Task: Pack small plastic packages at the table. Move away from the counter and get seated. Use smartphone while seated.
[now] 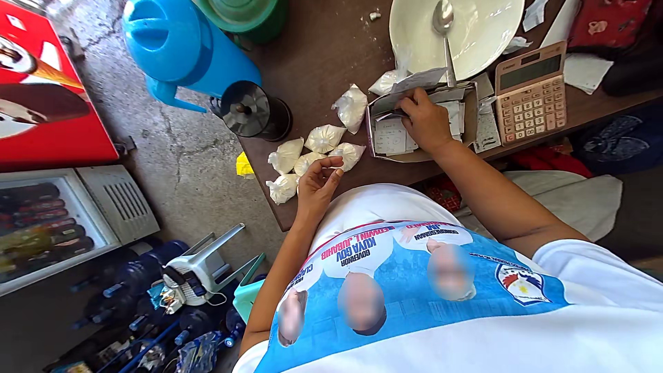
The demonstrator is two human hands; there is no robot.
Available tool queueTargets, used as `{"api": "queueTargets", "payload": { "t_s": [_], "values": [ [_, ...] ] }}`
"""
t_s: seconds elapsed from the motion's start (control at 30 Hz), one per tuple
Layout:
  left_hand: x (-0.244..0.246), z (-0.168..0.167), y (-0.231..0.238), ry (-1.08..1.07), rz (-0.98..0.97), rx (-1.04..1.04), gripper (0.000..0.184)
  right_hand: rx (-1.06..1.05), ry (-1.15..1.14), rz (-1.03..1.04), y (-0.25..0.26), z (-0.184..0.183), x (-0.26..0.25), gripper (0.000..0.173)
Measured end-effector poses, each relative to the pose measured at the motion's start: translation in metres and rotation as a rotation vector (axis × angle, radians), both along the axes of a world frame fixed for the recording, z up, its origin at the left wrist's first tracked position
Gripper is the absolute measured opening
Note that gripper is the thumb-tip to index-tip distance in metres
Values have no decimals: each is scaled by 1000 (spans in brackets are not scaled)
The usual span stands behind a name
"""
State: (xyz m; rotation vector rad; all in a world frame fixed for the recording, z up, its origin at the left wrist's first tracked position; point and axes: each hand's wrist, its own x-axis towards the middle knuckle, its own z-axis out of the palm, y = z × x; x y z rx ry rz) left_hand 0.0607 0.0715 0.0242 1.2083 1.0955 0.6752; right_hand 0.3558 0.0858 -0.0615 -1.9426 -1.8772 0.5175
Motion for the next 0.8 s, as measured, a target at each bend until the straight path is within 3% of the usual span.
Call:
{"api": "queueTargets", "payload": {
  "t_s": [0.17, 0.37, 0.67, 0.8],
  "values": [
    [0, 0, 0, 0, 3, 7, 26, 52, -3, 15, -2, -5, 0, 24],
    [1, 1, -1, 8, 1, -3, 26, 41, -17, -15, -4, -6, -2, 44],
    [1, 1, -2, 10, 2, -2, 26, 55, 17, -54, -5, -4, -2, 21],
    [1, 0, -2, 9, 2, 6, 26, 65, 23, -35, -5, -6, 0, 20]
  ]
}}
